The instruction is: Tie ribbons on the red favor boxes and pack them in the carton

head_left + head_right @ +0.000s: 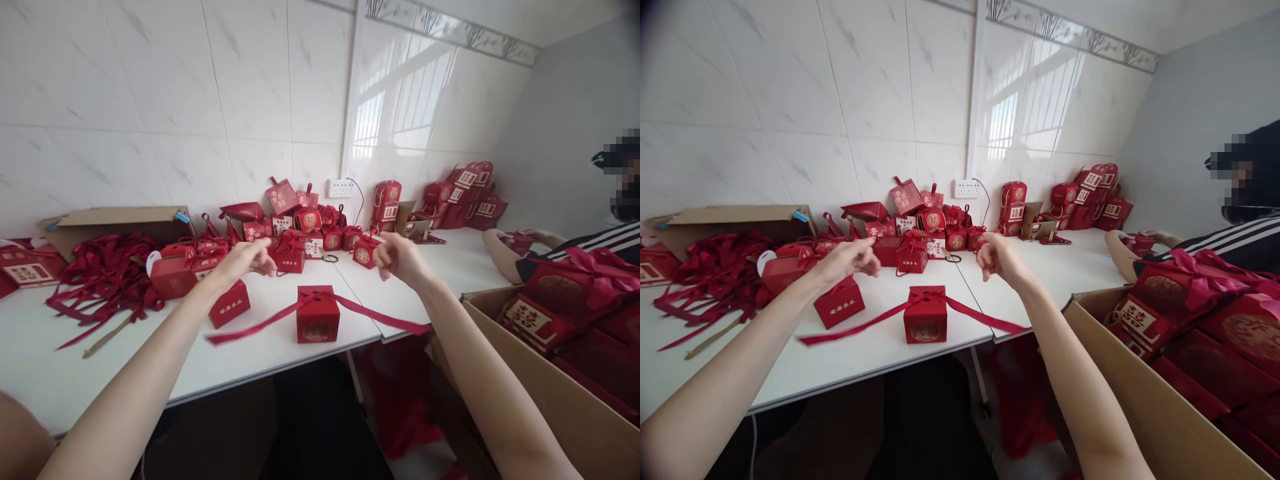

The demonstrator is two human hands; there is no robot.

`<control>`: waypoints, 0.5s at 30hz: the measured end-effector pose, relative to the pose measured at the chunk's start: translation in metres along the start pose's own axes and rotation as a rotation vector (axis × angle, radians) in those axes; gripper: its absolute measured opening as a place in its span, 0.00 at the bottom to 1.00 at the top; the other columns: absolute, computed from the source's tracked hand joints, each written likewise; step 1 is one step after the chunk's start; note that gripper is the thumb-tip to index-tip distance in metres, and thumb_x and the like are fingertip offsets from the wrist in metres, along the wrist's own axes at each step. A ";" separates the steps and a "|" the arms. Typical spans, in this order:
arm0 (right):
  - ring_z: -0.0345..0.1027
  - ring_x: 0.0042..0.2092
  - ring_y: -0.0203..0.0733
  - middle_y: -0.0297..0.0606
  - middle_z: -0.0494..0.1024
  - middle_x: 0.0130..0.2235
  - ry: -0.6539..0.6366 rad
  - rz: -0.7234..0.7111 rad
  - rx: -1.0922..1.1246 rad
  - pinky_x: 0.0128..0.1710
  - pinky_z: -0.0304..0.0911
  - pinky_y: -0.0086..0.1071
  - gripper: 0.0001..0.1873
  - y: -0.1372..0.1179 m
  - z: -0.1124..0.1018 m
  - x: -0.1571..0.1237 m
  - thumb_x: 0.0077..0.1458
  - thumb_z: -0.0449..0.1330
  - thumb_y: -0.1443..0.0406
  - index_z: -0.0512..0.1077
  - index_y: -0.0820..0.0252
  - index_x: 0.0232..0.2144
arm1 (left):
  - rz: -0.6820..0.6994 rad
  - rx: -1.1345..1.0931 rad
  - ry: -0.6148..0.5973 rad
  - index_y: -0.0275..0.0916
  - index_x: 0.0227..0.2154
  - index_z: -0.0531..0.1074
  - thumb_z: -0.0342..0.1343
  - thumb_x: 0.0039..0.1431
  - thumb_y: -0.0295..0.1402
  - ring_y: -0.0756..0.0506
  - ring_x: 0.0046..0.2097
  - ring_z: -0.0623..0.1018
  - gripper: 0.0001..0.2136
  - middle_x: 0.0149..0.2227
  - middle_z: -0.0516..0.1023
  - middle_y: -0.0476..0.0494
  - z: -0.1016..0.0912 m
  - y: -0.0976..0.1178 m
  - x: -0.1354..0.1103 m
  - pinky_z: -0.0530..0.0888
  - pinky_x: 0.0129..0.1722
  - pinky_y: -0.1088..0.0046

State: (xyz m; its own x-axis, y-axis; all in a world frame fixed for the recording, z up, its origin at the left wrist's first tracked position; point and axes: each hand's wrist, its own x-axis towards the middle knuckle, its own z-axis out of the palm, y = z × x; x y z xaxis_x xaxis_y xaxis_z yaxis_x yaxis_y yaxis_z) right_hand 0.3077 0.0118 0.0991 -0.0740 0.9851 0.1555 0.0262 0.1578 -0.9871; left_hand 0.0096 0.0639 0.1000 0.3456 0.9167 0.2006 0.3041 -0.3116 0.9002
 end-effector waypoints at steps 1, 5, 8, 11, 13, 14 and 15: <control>0.58 0.13 0.33 0.34 0.65 0.14 0.001 0.047 -0.136 0.16 0.57 0.30 0.27 0.008 0.005 0.000 0.50 0.56 0.49 0.60 0.58 0.09 | 0.018 0.094 -0.015 0.40 0.14 0.65 0.52 0.47 0.53 0.42 0.30 0.76 0.21 0.26 0.78 0.41 0.010 -0.008 -0.001 0.71 0.34 0.67; 0.64 0.18 0.38 0.36 0.71 0.17 -0.088 0.102 -0.681 0.20 0.58 0.31 0.22 0.041 0.037 -0.004 0.44 0.64 0.49 0.66 0.59 0.16 | 0.035 0.242 -0.083 0.41 0.22 0.71 0.62 0.39 0.47 0.41 0.37 0.74 0.15 0.33 0.76 0.45 0.057 -0.034 -0.008 0.69 0.41 0.67; 0.65 0.18 0.37 0.34 0.71 0.17 -0.156 0.069 -0.822 0.21 0.57 0.31 0.20 0.060 0.048 -0.009 0.47 0.63 0.51 0.65 0.58 0.17 | 0.039 0.313 -0.074 0.40 0.25 0.68 0.60 0.43 0.46 0.42 0.38 0.73 0.15 0.35 0.71 0.46 0.074 -0.047 -0.017 0.69 0.42 0.65; 0.67 0.20 0.36 0.33 0.72 0.20 -0.235 0.090 -0.689 0.22 0.60 0.29 0.17 0.071 0.044 -0.011 0.50 0.60 0.53 0.67 0.59 0.19 | 0.039 0.392 -0.010 0.41 0.29 0.66 0.57 0.48 0.46 0.43 0.40 0.73 0.14 0.39 0.69 0.46 0.074 -0.056 -0.026 0.69 0.43 0.64; 0.69 0.25 0.36 0.34 0.73 0.24 -0.273 0.110 -0.515 0.24 0.65 0.29 0.16 0.076 0.039 -0.010 0.51 0.60 0.55 0.68 0.60 0.20 | -0.002 0.400 0.073 0.41 0.31 0.66 0.58 0.47 0.48 0.43 0.38 0.74 0.16 0.41 0.68 0.45 0.070 -0.060 -0.033 0.71 0.40 0.66; 0.70 0.27 0.36 0.34 0.73 0.25 -0.300 0.130 -0.418 0.27 0.68 0.30 0.16 0.077 0.037 -0.009 0.51 0.60 0.55 0.69 0.61 0.21 | -0.050 0.371 0.106 0.40 0.31 0.66 0.59 0.46 0.49 0.44 0.35 0.74 0.18 0.40 0.68 0.45 0.068 -0.061 -0.035 0.71 0.37 0.67; 0.70 0.29 0.36 0.34 0.74 0.26 -0.331 0.157 -0.324 0.30 0.70 0.31 0.16 0.078 0.036 -0.009 0.51 0.59 0.55 0.70 0.61 0.21 | -0.114 0.328 0.112 0.40 0.31 0.66 0.60 0.45 0.50 0.46 0.32 0.74 0.19 0.39 0.69 0.46 0.066 -0.062 -0.037 0.71 0.33 0.68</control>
State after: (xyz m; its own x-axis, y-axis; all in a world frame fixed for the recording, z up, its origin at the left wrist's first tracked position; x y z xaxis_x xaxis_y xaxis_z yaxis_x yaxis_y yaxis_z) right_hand 0.2749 0.0132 0.0192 -0.3561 0.9321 -0.0669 0.3673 0.0738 -0.9272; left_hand 0.0365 0.0323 0.0111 0.1993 0.9661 0.1640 0.6097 -0.2533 0.7511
